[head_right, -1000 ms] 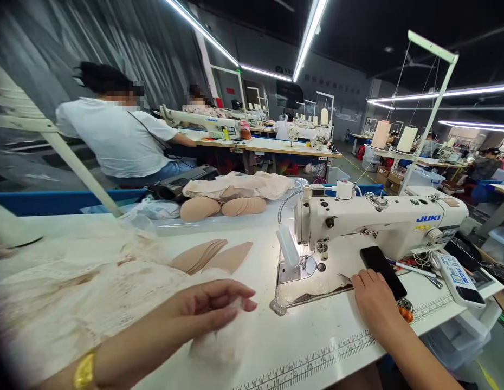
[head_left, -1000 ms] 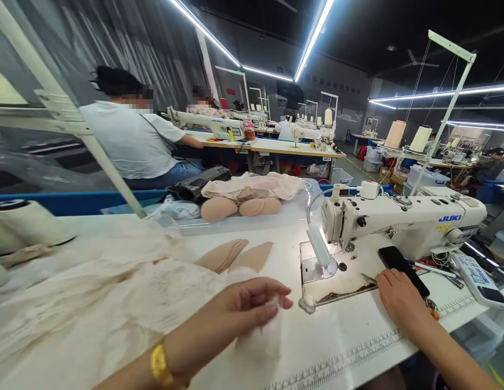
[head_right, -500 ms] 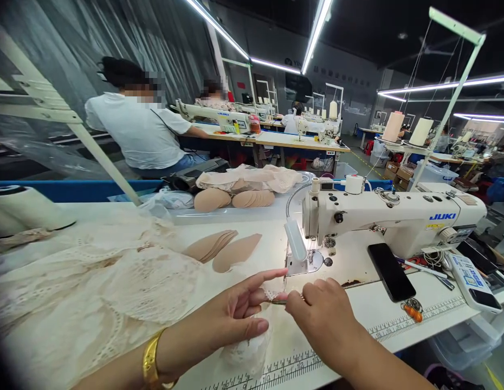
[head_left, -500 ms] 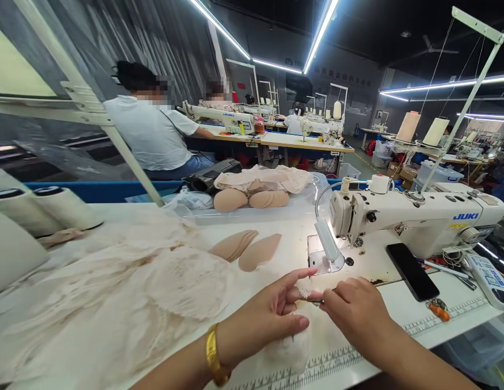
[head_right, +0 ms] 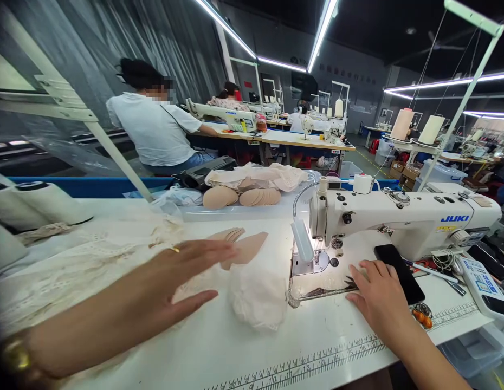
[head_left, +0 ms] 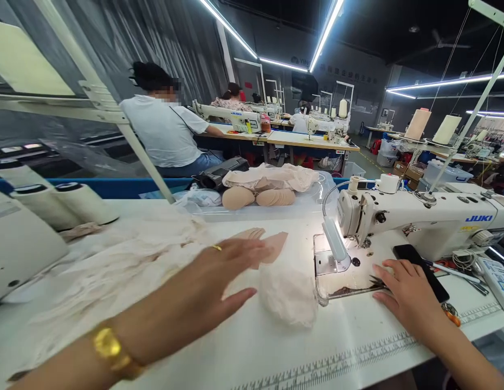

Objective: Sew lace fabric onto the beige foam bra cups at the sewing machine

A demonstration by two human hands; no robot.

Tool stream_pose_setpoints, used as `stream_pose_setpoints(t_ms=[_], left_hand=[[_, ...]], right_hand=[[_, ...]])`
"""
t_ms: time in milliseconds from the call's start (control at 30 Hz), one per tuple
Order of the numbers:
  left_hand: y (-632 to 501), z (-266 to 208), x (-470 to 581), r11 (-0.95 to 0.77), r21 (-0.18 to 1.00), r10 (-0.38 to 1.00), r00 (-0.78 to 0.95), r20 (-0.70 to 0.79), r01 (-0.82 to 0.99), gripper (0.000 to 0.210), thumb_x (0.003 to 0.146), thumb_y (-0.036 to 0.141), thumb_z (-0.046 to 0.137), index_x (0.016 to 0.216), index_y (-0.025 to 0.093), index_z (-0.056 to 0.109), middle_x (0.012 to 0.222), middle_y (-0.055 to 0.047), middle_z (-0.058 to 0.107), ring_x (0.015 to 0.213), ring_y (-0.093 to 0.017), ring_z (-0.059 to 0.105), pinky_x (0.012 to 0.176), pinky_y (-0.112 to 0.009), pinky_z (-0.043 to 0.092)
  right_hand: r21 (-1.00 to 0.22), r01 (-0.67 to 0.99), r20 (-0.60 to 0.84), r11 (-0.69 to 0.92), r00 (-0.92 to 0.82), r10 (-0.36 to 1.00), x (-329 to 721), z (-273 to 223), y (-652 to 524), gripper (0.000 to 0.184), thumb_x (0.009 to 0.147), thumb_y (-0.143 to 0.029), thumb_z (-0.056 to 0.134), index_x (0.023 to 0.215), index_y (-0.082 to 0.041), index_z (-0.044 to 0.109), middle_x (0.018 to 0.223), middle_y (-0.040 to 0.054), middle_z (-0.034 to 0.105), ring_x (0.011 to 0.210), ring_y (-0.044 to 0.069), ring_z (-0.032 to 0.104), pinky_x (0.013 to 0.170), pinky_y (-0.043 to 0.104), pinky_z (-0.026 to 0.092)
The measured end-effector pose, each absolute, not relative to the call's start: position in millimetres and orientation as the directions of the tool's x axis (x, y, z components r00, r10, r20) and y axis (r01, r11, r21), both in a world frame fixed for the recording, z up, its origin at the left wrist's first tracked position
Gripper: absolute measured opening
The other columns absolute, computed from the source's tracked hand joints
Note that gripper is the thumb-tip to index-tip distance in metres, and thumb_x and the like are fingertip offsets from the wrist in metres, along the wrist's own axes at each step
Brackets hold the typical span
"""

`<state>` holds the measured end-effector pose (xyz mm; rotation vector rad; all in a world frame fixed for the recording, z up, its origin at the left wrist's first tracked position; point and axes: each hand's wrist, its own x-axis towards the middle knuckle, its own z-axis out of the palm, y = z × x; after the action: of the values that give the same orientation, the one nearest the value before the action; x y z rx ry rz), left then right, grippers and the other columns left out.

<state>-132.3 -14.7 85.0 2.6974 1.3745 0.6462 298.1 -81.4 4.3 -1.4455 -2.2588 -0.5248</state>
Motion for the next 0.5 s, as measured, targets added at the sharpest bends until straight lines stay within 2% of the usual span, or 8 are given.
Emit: stream_pose_setpoints(t_ms=[33, 133, 167, 233, 300, 400, 433, 500], left_hand=[[-18, 76, -122, -0.672, 0.214, 0.735, 0.605, 0.305, 0.709, 0.044, 0.093, 0.035, 0.058, 0.136, 0.038, 0.069, 0.147, -0.002, 0.068, 0.134, -0.034, 0.061, 0.113, -0.051, 0.048], [-32, 53, -87, -0.696, 0.184, 0.718, 0.663, 0.214, 0.694, 0.039, 0.094, 0.014, 0.047, 0.118, 0.029, 0.075, 0.131, -0.008, 0.074, 0.126, -0.032, 0.064, 0.112, -0.054, 0.046], [-38, 48, -77, -0.683, 0.191, 0.730, 0.664, 0.161, 0.705, 0.036, 0.094, 0.012, 0.047, 0.111, 0.026, 0.075, 0.125, -0.009, 0.075, 0.119, -0.031, 0.066, 0.109, -0.055, 0.047], [-51, 42, -62, -0.651, 0.218, 0.752, 0.657, 0.053, 0.727, 0.029, 0.093, 0.011, 0.049, 0.102, 0.023, 0.074, 0.115, -0.010, 0.075, 0.106, -0.031, 0.069, 0.100, -0.054, 0.052], [-63, 38, -54, -0.618, 0.245, 0.768, 0.641, -0.019, 0.747, 0.026, 0.093, 0.011, 0.052, 0.101, 0.023, 0.074, 0.113, -0.010, 0.074, 0.100, -0.031, 0.069, 0.091, -0.051, 0.056], [-76, 33, -52, -0.611, 0.274, 0.766, 0.642, -0.032, 0.743, 0.026, 0.089, 0.010, 0.056, 0.101, 0.024, 0.075, 0.112, -0.010, 0.073, 0.098, -0.033, 0.069, 0.084, -0.049, 0.058], [-77, 30, -54, -0.623, 0.294, 0.758, 0.652, -0.003, 0.725, 0.025, 0.091, 0.011, 0.055, 0.099, 0.024, 0.074, 0.110, -0.010, 0.073, 0.096, -0.032, 0.069, 0.083, -0.047, 0.059], [-73, 26, -59, -0.651, 0.322, 0.752, 0.643, 0.147, 0.687, 0.026, 0.096, 0.014, 0.050, 0.103, 0.024, 0.073, 0.113, -0.009, 0.073, 0.099, -0.030, 0.070, 0.086, -0.045, 0.060]], right_hand=[[0.014, 0.905, 0.528, 0.424, -0.367, 0.766, 293, 5, -81, 0.026, 0.105, -0.028, 0.061, 0.130, -0.020, 0.065, 0.119, 0.0153, 0.072, 0.104, 0.033, 0.065, 0.086, 0.046, 0.048], [-0.337, 0.771, 0.461, 0.541, -0.365, 0.809, 260, 15, -80, 0.020, 0.107, -0.023, 0.057, 0.125, -0.021, 0.065, 0.111, 0.0106, 0.071, 0.100, 0.026, 0.065, 0.086, 0.040, 0.054], [-0.435, 0.717, 0.420, 0.545, -0.374, 0.827, 247, 20, -79, 0.018, 0.106, -0.022, 0.057, 0.122, -0.022, 0.066, 0.109, 0.0089, 0.071, 0.099, 0.024, 0.066, 0.085, 0.038, 0.055], [-0.547, 0.661, 0.339, 0.514, -0.386, 0.858, 219, 29, -74, 0.012, 0.104, -0.021, 0.062, 0.114, -0.022, 0.069, 0.104, 0.0063, 0.070, 0.097, 0.023, 0.067, 0.083, 0.035, 0.055], [-0.577, 0.663, 0.281, 0.476, -0.386, 0.879, 195, 34, -64, 0.012, 0.101, -0.022, 0.069, 0.112, -0.022, 0.071, 0.103, 0.0059, 0.071, 0.097, 0.024, 0.068, 0.083, 0.035, 0.055], [-0.536, 0.706, 0.244, 0.462, -0.394, 0.886, 168, 33, -45, 0.030, 0.093, -0.028, 0.080, 0.121, -0.019, 0.071, 0.113, 0.0091, 0.071, 0.104, 0.028, 0.067, 0.088, 0.040, 0.055], [-0.514, 0.719, 0.232, 0.468, -0.409, 0.883, 162, 31, -40, 0.034, 0.091, -0.027, 0.082, 0.122, -0.019, 0.070, 0.114, 0.0098, 0.071, 0.105, 0.029, 0.067, 0.088, 0.041, 0.055], [-0.474, 0.726, 0.224, 0.499, -0.449, 0.865, 153, 24, -31, 0.025, 0.092, -0.018, 0.079, 0.115, -0.018, 0.071, 0.109, 0.0090, 0.071, 0.102, 0.027, 0.066, 0.085, 0.037, 0.054]])
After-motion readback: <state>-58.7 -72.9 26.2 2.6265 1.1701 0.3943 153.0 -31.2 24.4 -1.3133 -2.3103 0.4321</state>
